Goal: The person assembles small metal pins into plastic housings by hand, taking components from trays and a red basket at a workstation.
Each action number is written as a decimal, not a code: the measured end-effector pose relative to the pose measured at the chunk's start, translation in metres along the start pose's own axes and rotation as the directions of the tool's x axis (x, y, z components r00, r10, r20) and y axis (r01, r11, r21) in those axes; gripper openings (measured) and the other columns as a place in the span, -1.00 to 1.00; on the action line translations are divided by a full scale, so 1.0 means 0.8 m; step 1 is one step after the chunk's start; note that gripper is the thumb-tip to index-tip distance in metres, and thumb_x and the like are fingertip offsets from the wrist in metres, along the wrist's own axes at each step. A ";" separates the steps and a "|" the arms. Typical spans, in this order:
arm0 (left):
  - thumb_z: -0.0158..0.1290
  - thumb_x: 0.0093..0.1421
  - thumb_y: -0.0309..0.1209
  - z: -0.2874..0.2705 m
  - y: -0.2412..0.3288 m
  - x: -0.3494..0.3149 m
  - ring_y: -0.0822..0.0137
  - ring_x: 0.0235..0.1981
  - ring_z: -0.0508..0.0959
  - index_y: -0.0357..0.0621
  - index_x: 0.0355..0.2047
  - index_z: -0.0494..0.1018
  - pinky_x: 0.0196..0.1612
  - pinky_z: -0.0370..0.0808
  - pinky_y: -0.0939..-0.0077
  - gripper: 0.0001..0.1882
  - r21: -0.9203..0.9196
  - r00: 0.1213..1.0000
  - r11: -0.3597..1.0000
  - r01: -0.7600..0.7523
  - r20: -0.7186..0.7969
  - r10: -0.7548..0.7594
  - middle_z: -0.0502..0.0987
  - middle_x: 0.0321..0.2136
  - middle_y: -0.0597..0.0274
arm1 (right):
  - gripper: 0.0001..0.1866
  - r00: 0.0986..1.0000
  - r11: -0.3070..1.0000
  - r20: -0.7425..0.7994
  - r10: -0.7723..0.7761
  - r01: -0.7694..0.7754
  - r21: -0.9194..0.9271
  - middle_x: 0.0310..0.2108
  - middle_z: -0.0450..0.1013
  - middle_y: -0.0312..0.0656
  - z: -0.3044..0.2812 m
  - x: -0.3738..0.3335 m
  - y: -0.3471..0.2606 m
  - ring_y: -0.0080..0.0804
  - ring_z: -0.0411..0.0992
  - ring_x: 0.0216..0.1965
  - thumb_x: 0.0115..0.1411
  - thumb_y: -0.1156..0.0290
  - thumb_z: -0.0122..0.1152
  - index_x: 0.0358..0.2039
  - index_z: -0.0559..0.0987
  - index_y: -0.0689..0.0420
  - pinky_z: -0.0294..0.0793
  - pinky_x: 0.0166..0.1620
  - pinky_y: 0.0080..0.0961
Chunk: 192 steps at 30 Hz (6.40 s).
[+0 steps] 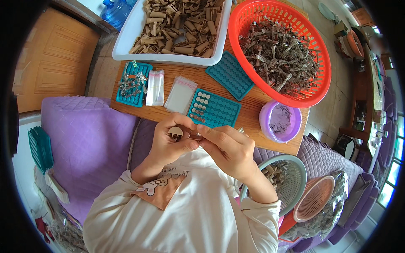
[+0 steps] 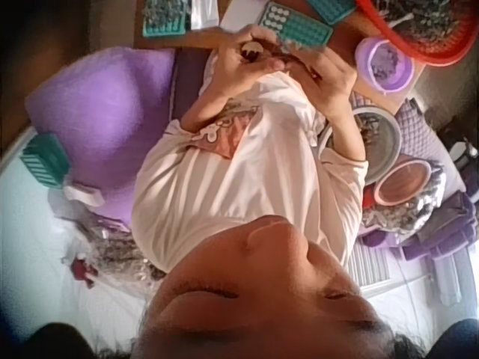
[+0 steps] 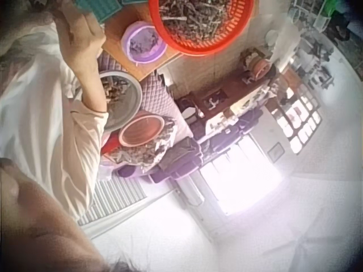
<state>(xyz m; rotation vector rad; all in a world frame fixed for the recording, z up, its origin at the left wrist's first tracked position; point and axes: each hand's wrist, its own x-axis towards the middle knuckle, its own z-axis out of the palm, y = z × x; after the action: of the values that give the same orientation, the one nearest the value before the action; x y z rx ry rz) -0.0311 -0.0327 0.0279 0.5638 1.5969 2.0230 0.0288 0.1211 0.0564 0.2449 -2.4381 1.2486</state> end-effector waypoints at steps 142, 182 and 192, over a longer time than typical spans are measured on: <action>-0.16 0.15 -0.49 -0.037 -0.066 -0.035 0.42 -0.35 0.50 -0.30 -0.11 0.23 -0.31 0.46 0.66 -0.72 -0.348 0.915 0.860 0.372 -0.015 -0.402 0.44 -0.38 0.21 | -0.78 0.996 0.994 -0.085 -0.037 0.027 -0.110 -0.47 0.43 -0.18 0.096 -0.029 0.039 -0.30 0.43 -0.39 -0.22 0.68 0.18 -0.47 0.45 0.19 0.43 -0.36 -0.47; -0.10 0.13 -0.47 -0.022 -0.040 -0.028 0.53 -0.43 0.47 -0.26 -0.10 0.28 -0.35 0.42 0.67 -0.70 0.040 0.927 0.930 0.365 0.077 -0.367 0.48 -0.45 0.25 | -0.73 0.843 0.895 0.350 0.408 -0.446 0.030 -0.49 0.38 -0.13 0.038 0.001 0.023 -0.26 0.38 -0.45 -0.22 0.63 0.17 -0.42 0.42 0.23 0.39 -0.38 -0.49; -0.10 0.11 -0.49 -0.036 -0.013 -0.018 0.44 -0.38 0.47 -0.32 -0.17 0.28 -0.30 0.42 0.62 -0.73 -0.341 0.929 0.867 0.364 0.199 -0.312 0.44 -0.39 0.17 | -0.66 0.766 0.743 0.642 0.049 -0.457 0.489 -0.36 0.39 -0.24 0.020 0.119 0.068 -0.51 0.34 -0.31 -0.09 0.44 0.21 -0.26 0.41 0.21 0.34 -0.25 -0.53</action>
<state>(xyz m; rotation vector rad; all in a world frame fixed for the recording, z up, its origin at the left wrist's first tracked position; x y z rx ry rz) -0.0356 -0.0612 0.0107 0.2486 1.0966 1.9006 -0.0800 0.1421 0.0470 0.5539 -2.4886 2.4377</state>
